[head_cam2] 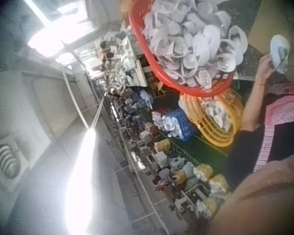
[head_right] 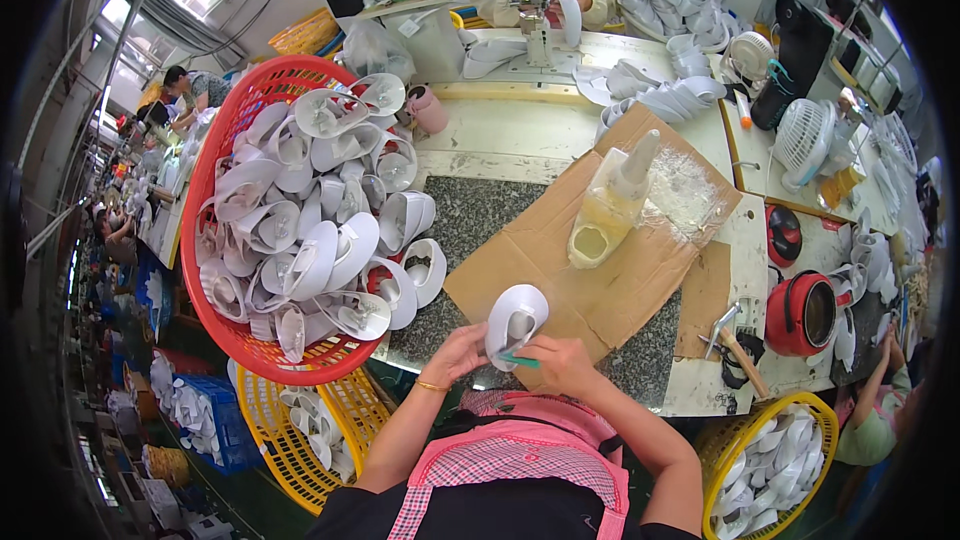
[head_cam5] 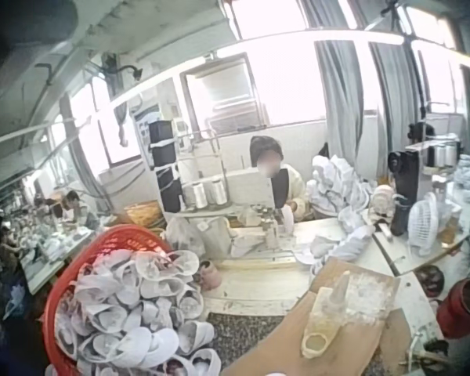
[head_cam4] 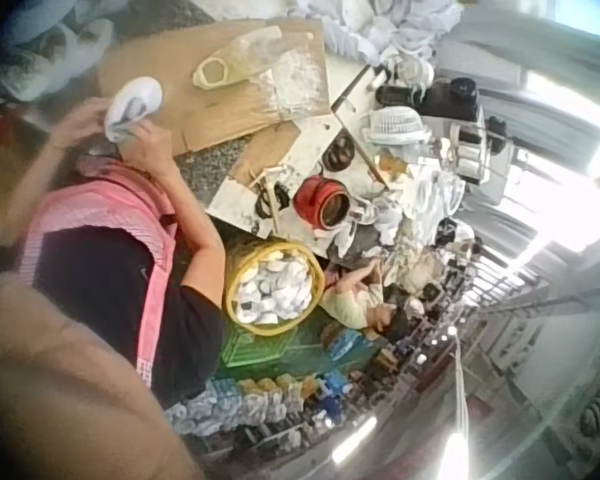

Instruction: The person retrieves shoe components from a basket, applies glue onto them using a handheld spreader, and places the pieces into another basket.

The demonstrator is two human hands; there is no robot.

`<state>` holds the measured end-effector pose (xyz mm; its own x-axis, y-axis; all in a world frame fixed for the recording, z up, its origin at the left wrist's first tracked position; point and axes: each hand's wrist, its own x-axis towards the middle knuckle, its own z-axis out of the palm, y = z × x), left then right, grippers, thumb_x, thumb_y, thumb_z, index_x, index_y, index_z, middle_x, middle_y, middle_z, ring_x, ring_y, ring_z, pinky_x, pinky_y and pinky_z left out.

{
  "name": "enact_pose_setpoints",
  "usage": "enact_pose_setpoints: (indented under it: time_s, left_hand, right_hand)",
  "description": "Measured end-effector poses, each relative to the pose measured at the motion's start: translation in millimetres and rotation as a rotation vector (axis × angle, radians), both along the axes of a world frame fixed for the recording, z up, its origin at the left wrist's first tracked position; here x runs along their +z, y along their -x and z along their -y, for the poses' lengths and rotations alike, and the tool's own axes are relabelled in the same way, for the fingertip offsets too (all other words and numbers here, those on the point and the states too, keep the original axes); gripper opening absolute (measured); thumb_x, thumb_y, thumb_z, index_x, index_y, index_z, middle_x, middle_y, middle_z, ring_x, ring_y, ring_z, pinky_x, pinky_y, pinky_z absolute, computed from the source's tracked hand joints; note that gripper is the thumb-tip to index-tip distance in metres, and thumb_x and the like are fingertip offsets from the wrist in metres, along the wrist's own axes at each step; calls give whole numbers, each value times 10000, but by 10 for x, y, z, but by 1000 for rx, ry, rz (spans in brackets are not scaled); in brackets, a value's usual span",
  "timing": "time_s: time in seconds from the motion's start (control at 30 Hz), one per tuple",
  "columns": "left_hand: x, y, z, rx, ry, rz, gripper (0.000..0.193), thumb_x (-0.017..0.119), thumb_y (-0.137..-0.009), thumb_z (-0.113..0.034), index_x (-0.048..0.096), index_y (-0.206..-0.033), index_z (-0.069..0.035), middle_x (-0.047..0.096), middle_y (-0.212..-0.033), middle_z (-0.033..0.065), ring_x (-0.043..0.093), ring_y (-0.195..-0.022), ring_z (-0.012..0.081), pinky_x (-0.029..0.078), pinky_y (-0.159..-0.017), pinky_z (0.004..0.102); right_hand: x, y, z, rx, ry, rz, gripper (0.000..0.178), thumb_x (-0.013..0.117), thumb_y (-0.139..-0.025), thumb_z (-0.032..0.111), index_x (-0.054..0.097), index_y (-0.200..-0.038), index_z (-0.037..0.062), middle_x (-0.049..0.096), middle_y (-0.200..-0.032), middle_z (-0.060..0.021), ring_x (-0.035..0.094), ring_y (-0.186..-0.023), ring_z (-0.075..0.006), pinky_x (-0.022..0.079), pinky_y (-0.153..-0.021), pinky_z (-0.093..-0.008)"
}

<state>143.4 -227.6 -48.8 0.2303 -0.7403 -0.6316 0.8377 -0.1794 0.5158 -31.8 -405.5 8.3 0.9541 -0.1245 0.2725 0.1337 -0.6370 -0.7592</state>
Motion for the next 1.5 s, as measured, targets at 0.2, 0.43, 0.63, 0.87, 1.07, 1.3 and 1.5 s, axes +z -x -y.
enact_pose_setpoints:
  time_s: [0.2,0.43,0.63,0.87,1.07,1.3,1.5]
  left_hand:
    - [402,48,97,52,51,141,285,506,-1004,-262,587,-1174,-48,646,-1103,52,645,-999,168,551,-860,381]
    - [391,51,226,84,59,397,255,508,-1000,-166,558,-1219,-45,651,-1087,34,657,-941,131,550,-808,294]
    - [343,50,318,-2,44,393,319,552,-973,-137,526,-1265,-12,654,-1043,44,640,-936,103,529,-763,237]
    - [314,-48,438,-4,17,364,199,523,-987,-135,526,-1144,-11,657,-996,77,674,-908,160,550,-734,257]
    - [392,-99,469,191,53,209,228,471,-990,-90,501,-1196,3,618,-1163,152,635,-1066,239,544,-918,393]
    - [189,-109,460,417,216,-249,279,379,-999,-27,425,-1254,78,560,-1230,199,573,-1156,309,523,-980,427]
    - [390,48,432,488,313,-523,298,349,-1005,-33,404,-1272,89,534,-1259,218,563,-1163,314,524,-982,400]
  right_hand:
    - [100,-212,571,-590,-8,242,269,555,-772,-64,669,-995,34,636,-887,-137,621,-734,-298,469,-631,-324]
    - [-353,-293,1225,-848,123,35,115,613,-885,98,643,-924,-6,613,-839,-138,553,-659,-272,433,-613,-343]
    - [-524,-68,1025,-840,-463,-1,121,629,-892,108,644,-869,-9,543,-669,-65,471,-582,-130,359,-528,-300]
    - [-3,-461,484,-520,-314,132,125,663,-799,56,695,-919,71,638,-779,-107,557,-555,-219,424,-520,-326]
    - [191,-60,455,-238,41,273,258,649,-701,8,706,-938,92,684,-888,-82,668,-693,-258,520,-581,-338]
    - [427,-64,245,-273,315,412,284,646,-699,-12,705,-961,81,688,-881,-86,682,-728,-257,532,-586,-326]
    - [543,-214,368,-589,20,406,226,639,-744,4,697,-956,53,663,-842,-112,651,-652,-273,501,-560,-328]
